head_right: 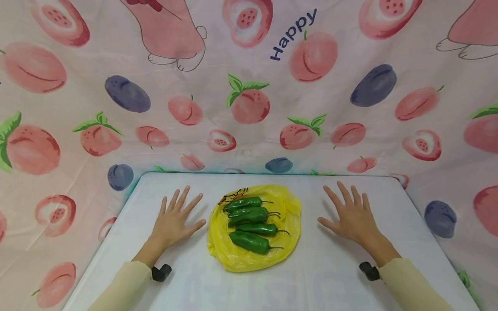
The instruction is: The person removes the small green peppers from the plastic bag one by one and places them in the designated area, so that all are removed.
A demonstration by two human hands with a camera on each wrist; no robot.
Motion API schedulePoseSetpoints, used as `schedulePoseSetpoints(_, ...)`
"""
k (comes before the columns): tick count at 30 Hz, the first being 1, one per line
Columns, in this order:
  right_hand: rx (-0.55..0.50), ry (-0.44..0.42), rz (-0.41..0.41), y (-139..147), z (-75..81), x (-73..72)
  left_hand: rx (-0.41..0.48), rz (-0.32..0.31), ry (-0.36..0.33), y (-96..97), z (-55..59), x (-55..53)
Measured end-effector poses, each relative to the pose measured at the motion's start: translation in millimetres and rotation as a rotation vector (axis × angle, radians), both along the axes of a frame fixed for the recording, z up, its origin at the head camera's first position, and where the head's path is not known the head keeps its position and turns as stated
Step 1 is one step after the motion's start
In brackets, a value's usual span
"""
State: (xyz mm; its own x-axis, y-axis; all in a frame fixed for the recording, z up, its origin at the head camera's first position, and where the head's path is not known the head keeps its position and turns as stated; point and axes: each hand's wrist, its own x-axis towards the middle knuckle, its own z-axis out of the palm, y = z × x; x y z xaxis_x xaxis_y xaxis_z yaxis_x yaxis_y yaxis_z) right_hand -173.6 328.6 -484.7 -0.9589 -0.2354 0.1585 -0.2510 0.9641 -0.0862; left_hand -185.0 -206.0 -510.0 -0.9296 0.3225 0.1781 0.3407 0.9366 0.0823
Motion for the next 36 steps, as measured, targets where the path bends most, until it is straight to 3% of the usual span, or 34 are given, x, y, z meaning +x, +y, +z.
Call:
schedulePoseSetpoints(8,-0.057,0.004,0.078,-3.9,12.5,-2.0,0.056,-0.075,0.021,11.3,-2.1,13.0)
schedulePoseSetpoints(16,-0.082,0.09,0.193,-11.5,22.4,-9.1,0.143,-0.153,0.002,22.9,-3.7,24.2)
schedulePoseSetpoints(20,-0.096,0.116,0.234,-16.6,26.6,-10.8,0.183,-0.205,0.009,29.5,-2.5,26.8)
schedulePoseSetpoints(36,-0.123,0.084,0.305,-41.9,36.1,-20.1,0.351,-0.342,-0.077,50.3,0.6,34.3)
